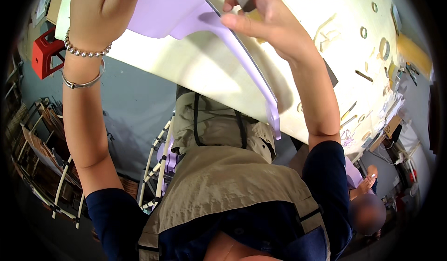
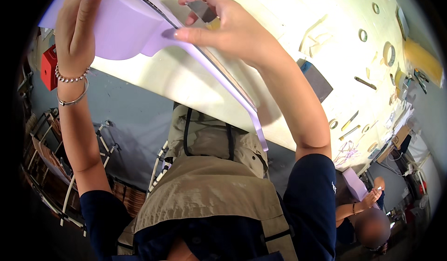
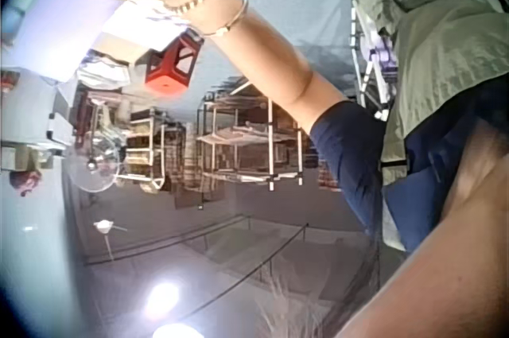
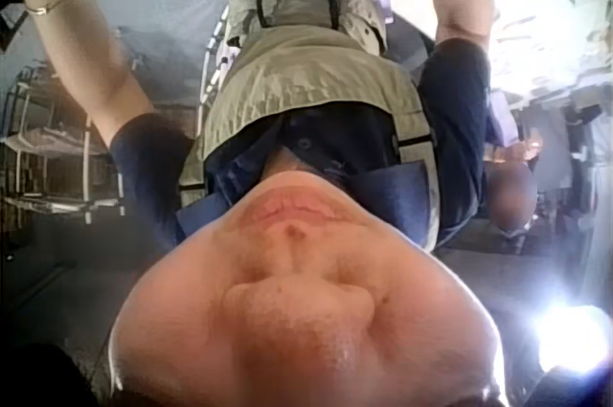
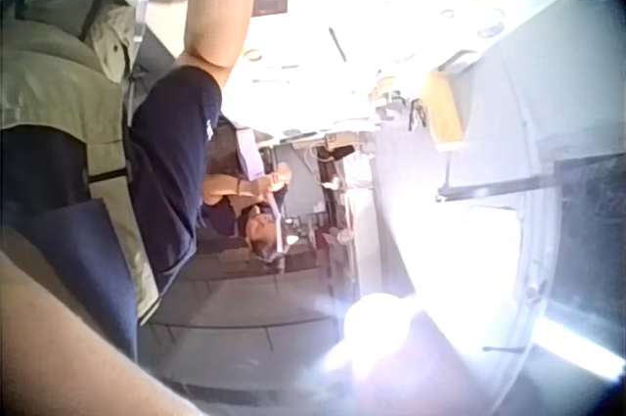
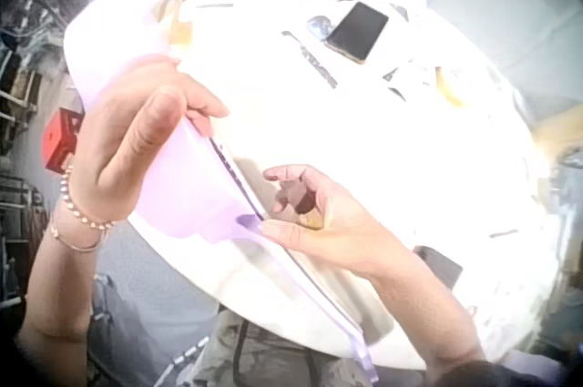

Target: The person sands the edges of a purple guitar neck using a sanding block and a small tool. They repeatedly pick up the neck, sand the edges, inspect the surface, and place it on a rack before repeating the process with another neck.

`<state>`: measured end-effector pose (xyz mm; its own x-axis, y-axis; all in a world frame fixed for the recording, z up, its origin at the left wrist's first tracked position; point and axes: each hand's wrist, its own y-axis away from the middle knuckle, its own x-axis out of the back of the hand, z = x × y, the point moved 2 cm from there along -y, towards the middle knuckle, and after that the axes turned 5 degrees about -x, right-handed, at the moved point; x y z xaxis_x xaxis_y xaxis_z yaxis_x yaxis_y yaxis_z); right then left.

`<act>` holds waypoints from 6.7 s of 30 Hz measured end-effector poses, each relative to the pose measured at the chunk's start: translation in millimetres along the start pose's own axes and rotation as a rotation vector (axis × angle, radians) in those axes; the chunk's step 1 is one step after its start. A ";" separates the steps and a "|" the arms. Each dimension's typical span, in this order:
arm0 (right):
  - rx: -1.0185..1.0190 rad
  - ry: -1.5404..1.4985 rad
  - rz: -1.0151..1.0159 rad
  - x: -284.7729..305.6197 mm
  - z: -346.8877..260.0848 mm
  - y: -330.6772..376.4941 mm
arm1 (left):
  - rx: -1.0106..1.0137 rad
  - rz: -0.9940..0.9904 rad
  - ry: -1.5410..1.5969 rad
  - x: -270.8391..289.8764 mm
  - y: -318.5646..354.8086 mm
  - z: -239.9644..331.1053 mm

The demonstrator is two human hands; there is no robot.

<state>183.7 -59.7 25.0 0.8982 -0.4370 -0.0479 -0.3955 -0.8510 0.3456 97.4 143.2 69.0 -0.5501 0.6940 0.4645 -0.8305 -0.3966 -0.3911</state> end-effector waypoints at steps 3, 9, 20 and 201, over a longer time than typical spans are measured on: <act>-0.155 -0.197 0.011 -8.1 -1.9 -15.1 | -0.331 -0.133 -0.169 2.2 -8.4 34.0; -0.118 0.106 -0.093 7.1 5.7 5.0 | -0.458 -0.215 -0.242 4.1 -9.0 39.9; 0.110 0.746 0.802 67.8 19.0 118.2 | -0.814 -0.607 -0.311 29.7 -14.5 50.4; 0.069 -1.022 0.696 -96.4 84.5 230.1 | 0.403 0.306 0.856 60.5 139.2 134.5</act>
<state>-10.1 -238.0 30.0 -0.0568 -0.8027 -0.5937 -0.7661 -0.3463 0.5415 -63.2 49.1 149.5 -0.6290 0.6646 -0.4033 -0.7185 -0.6951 -0.0250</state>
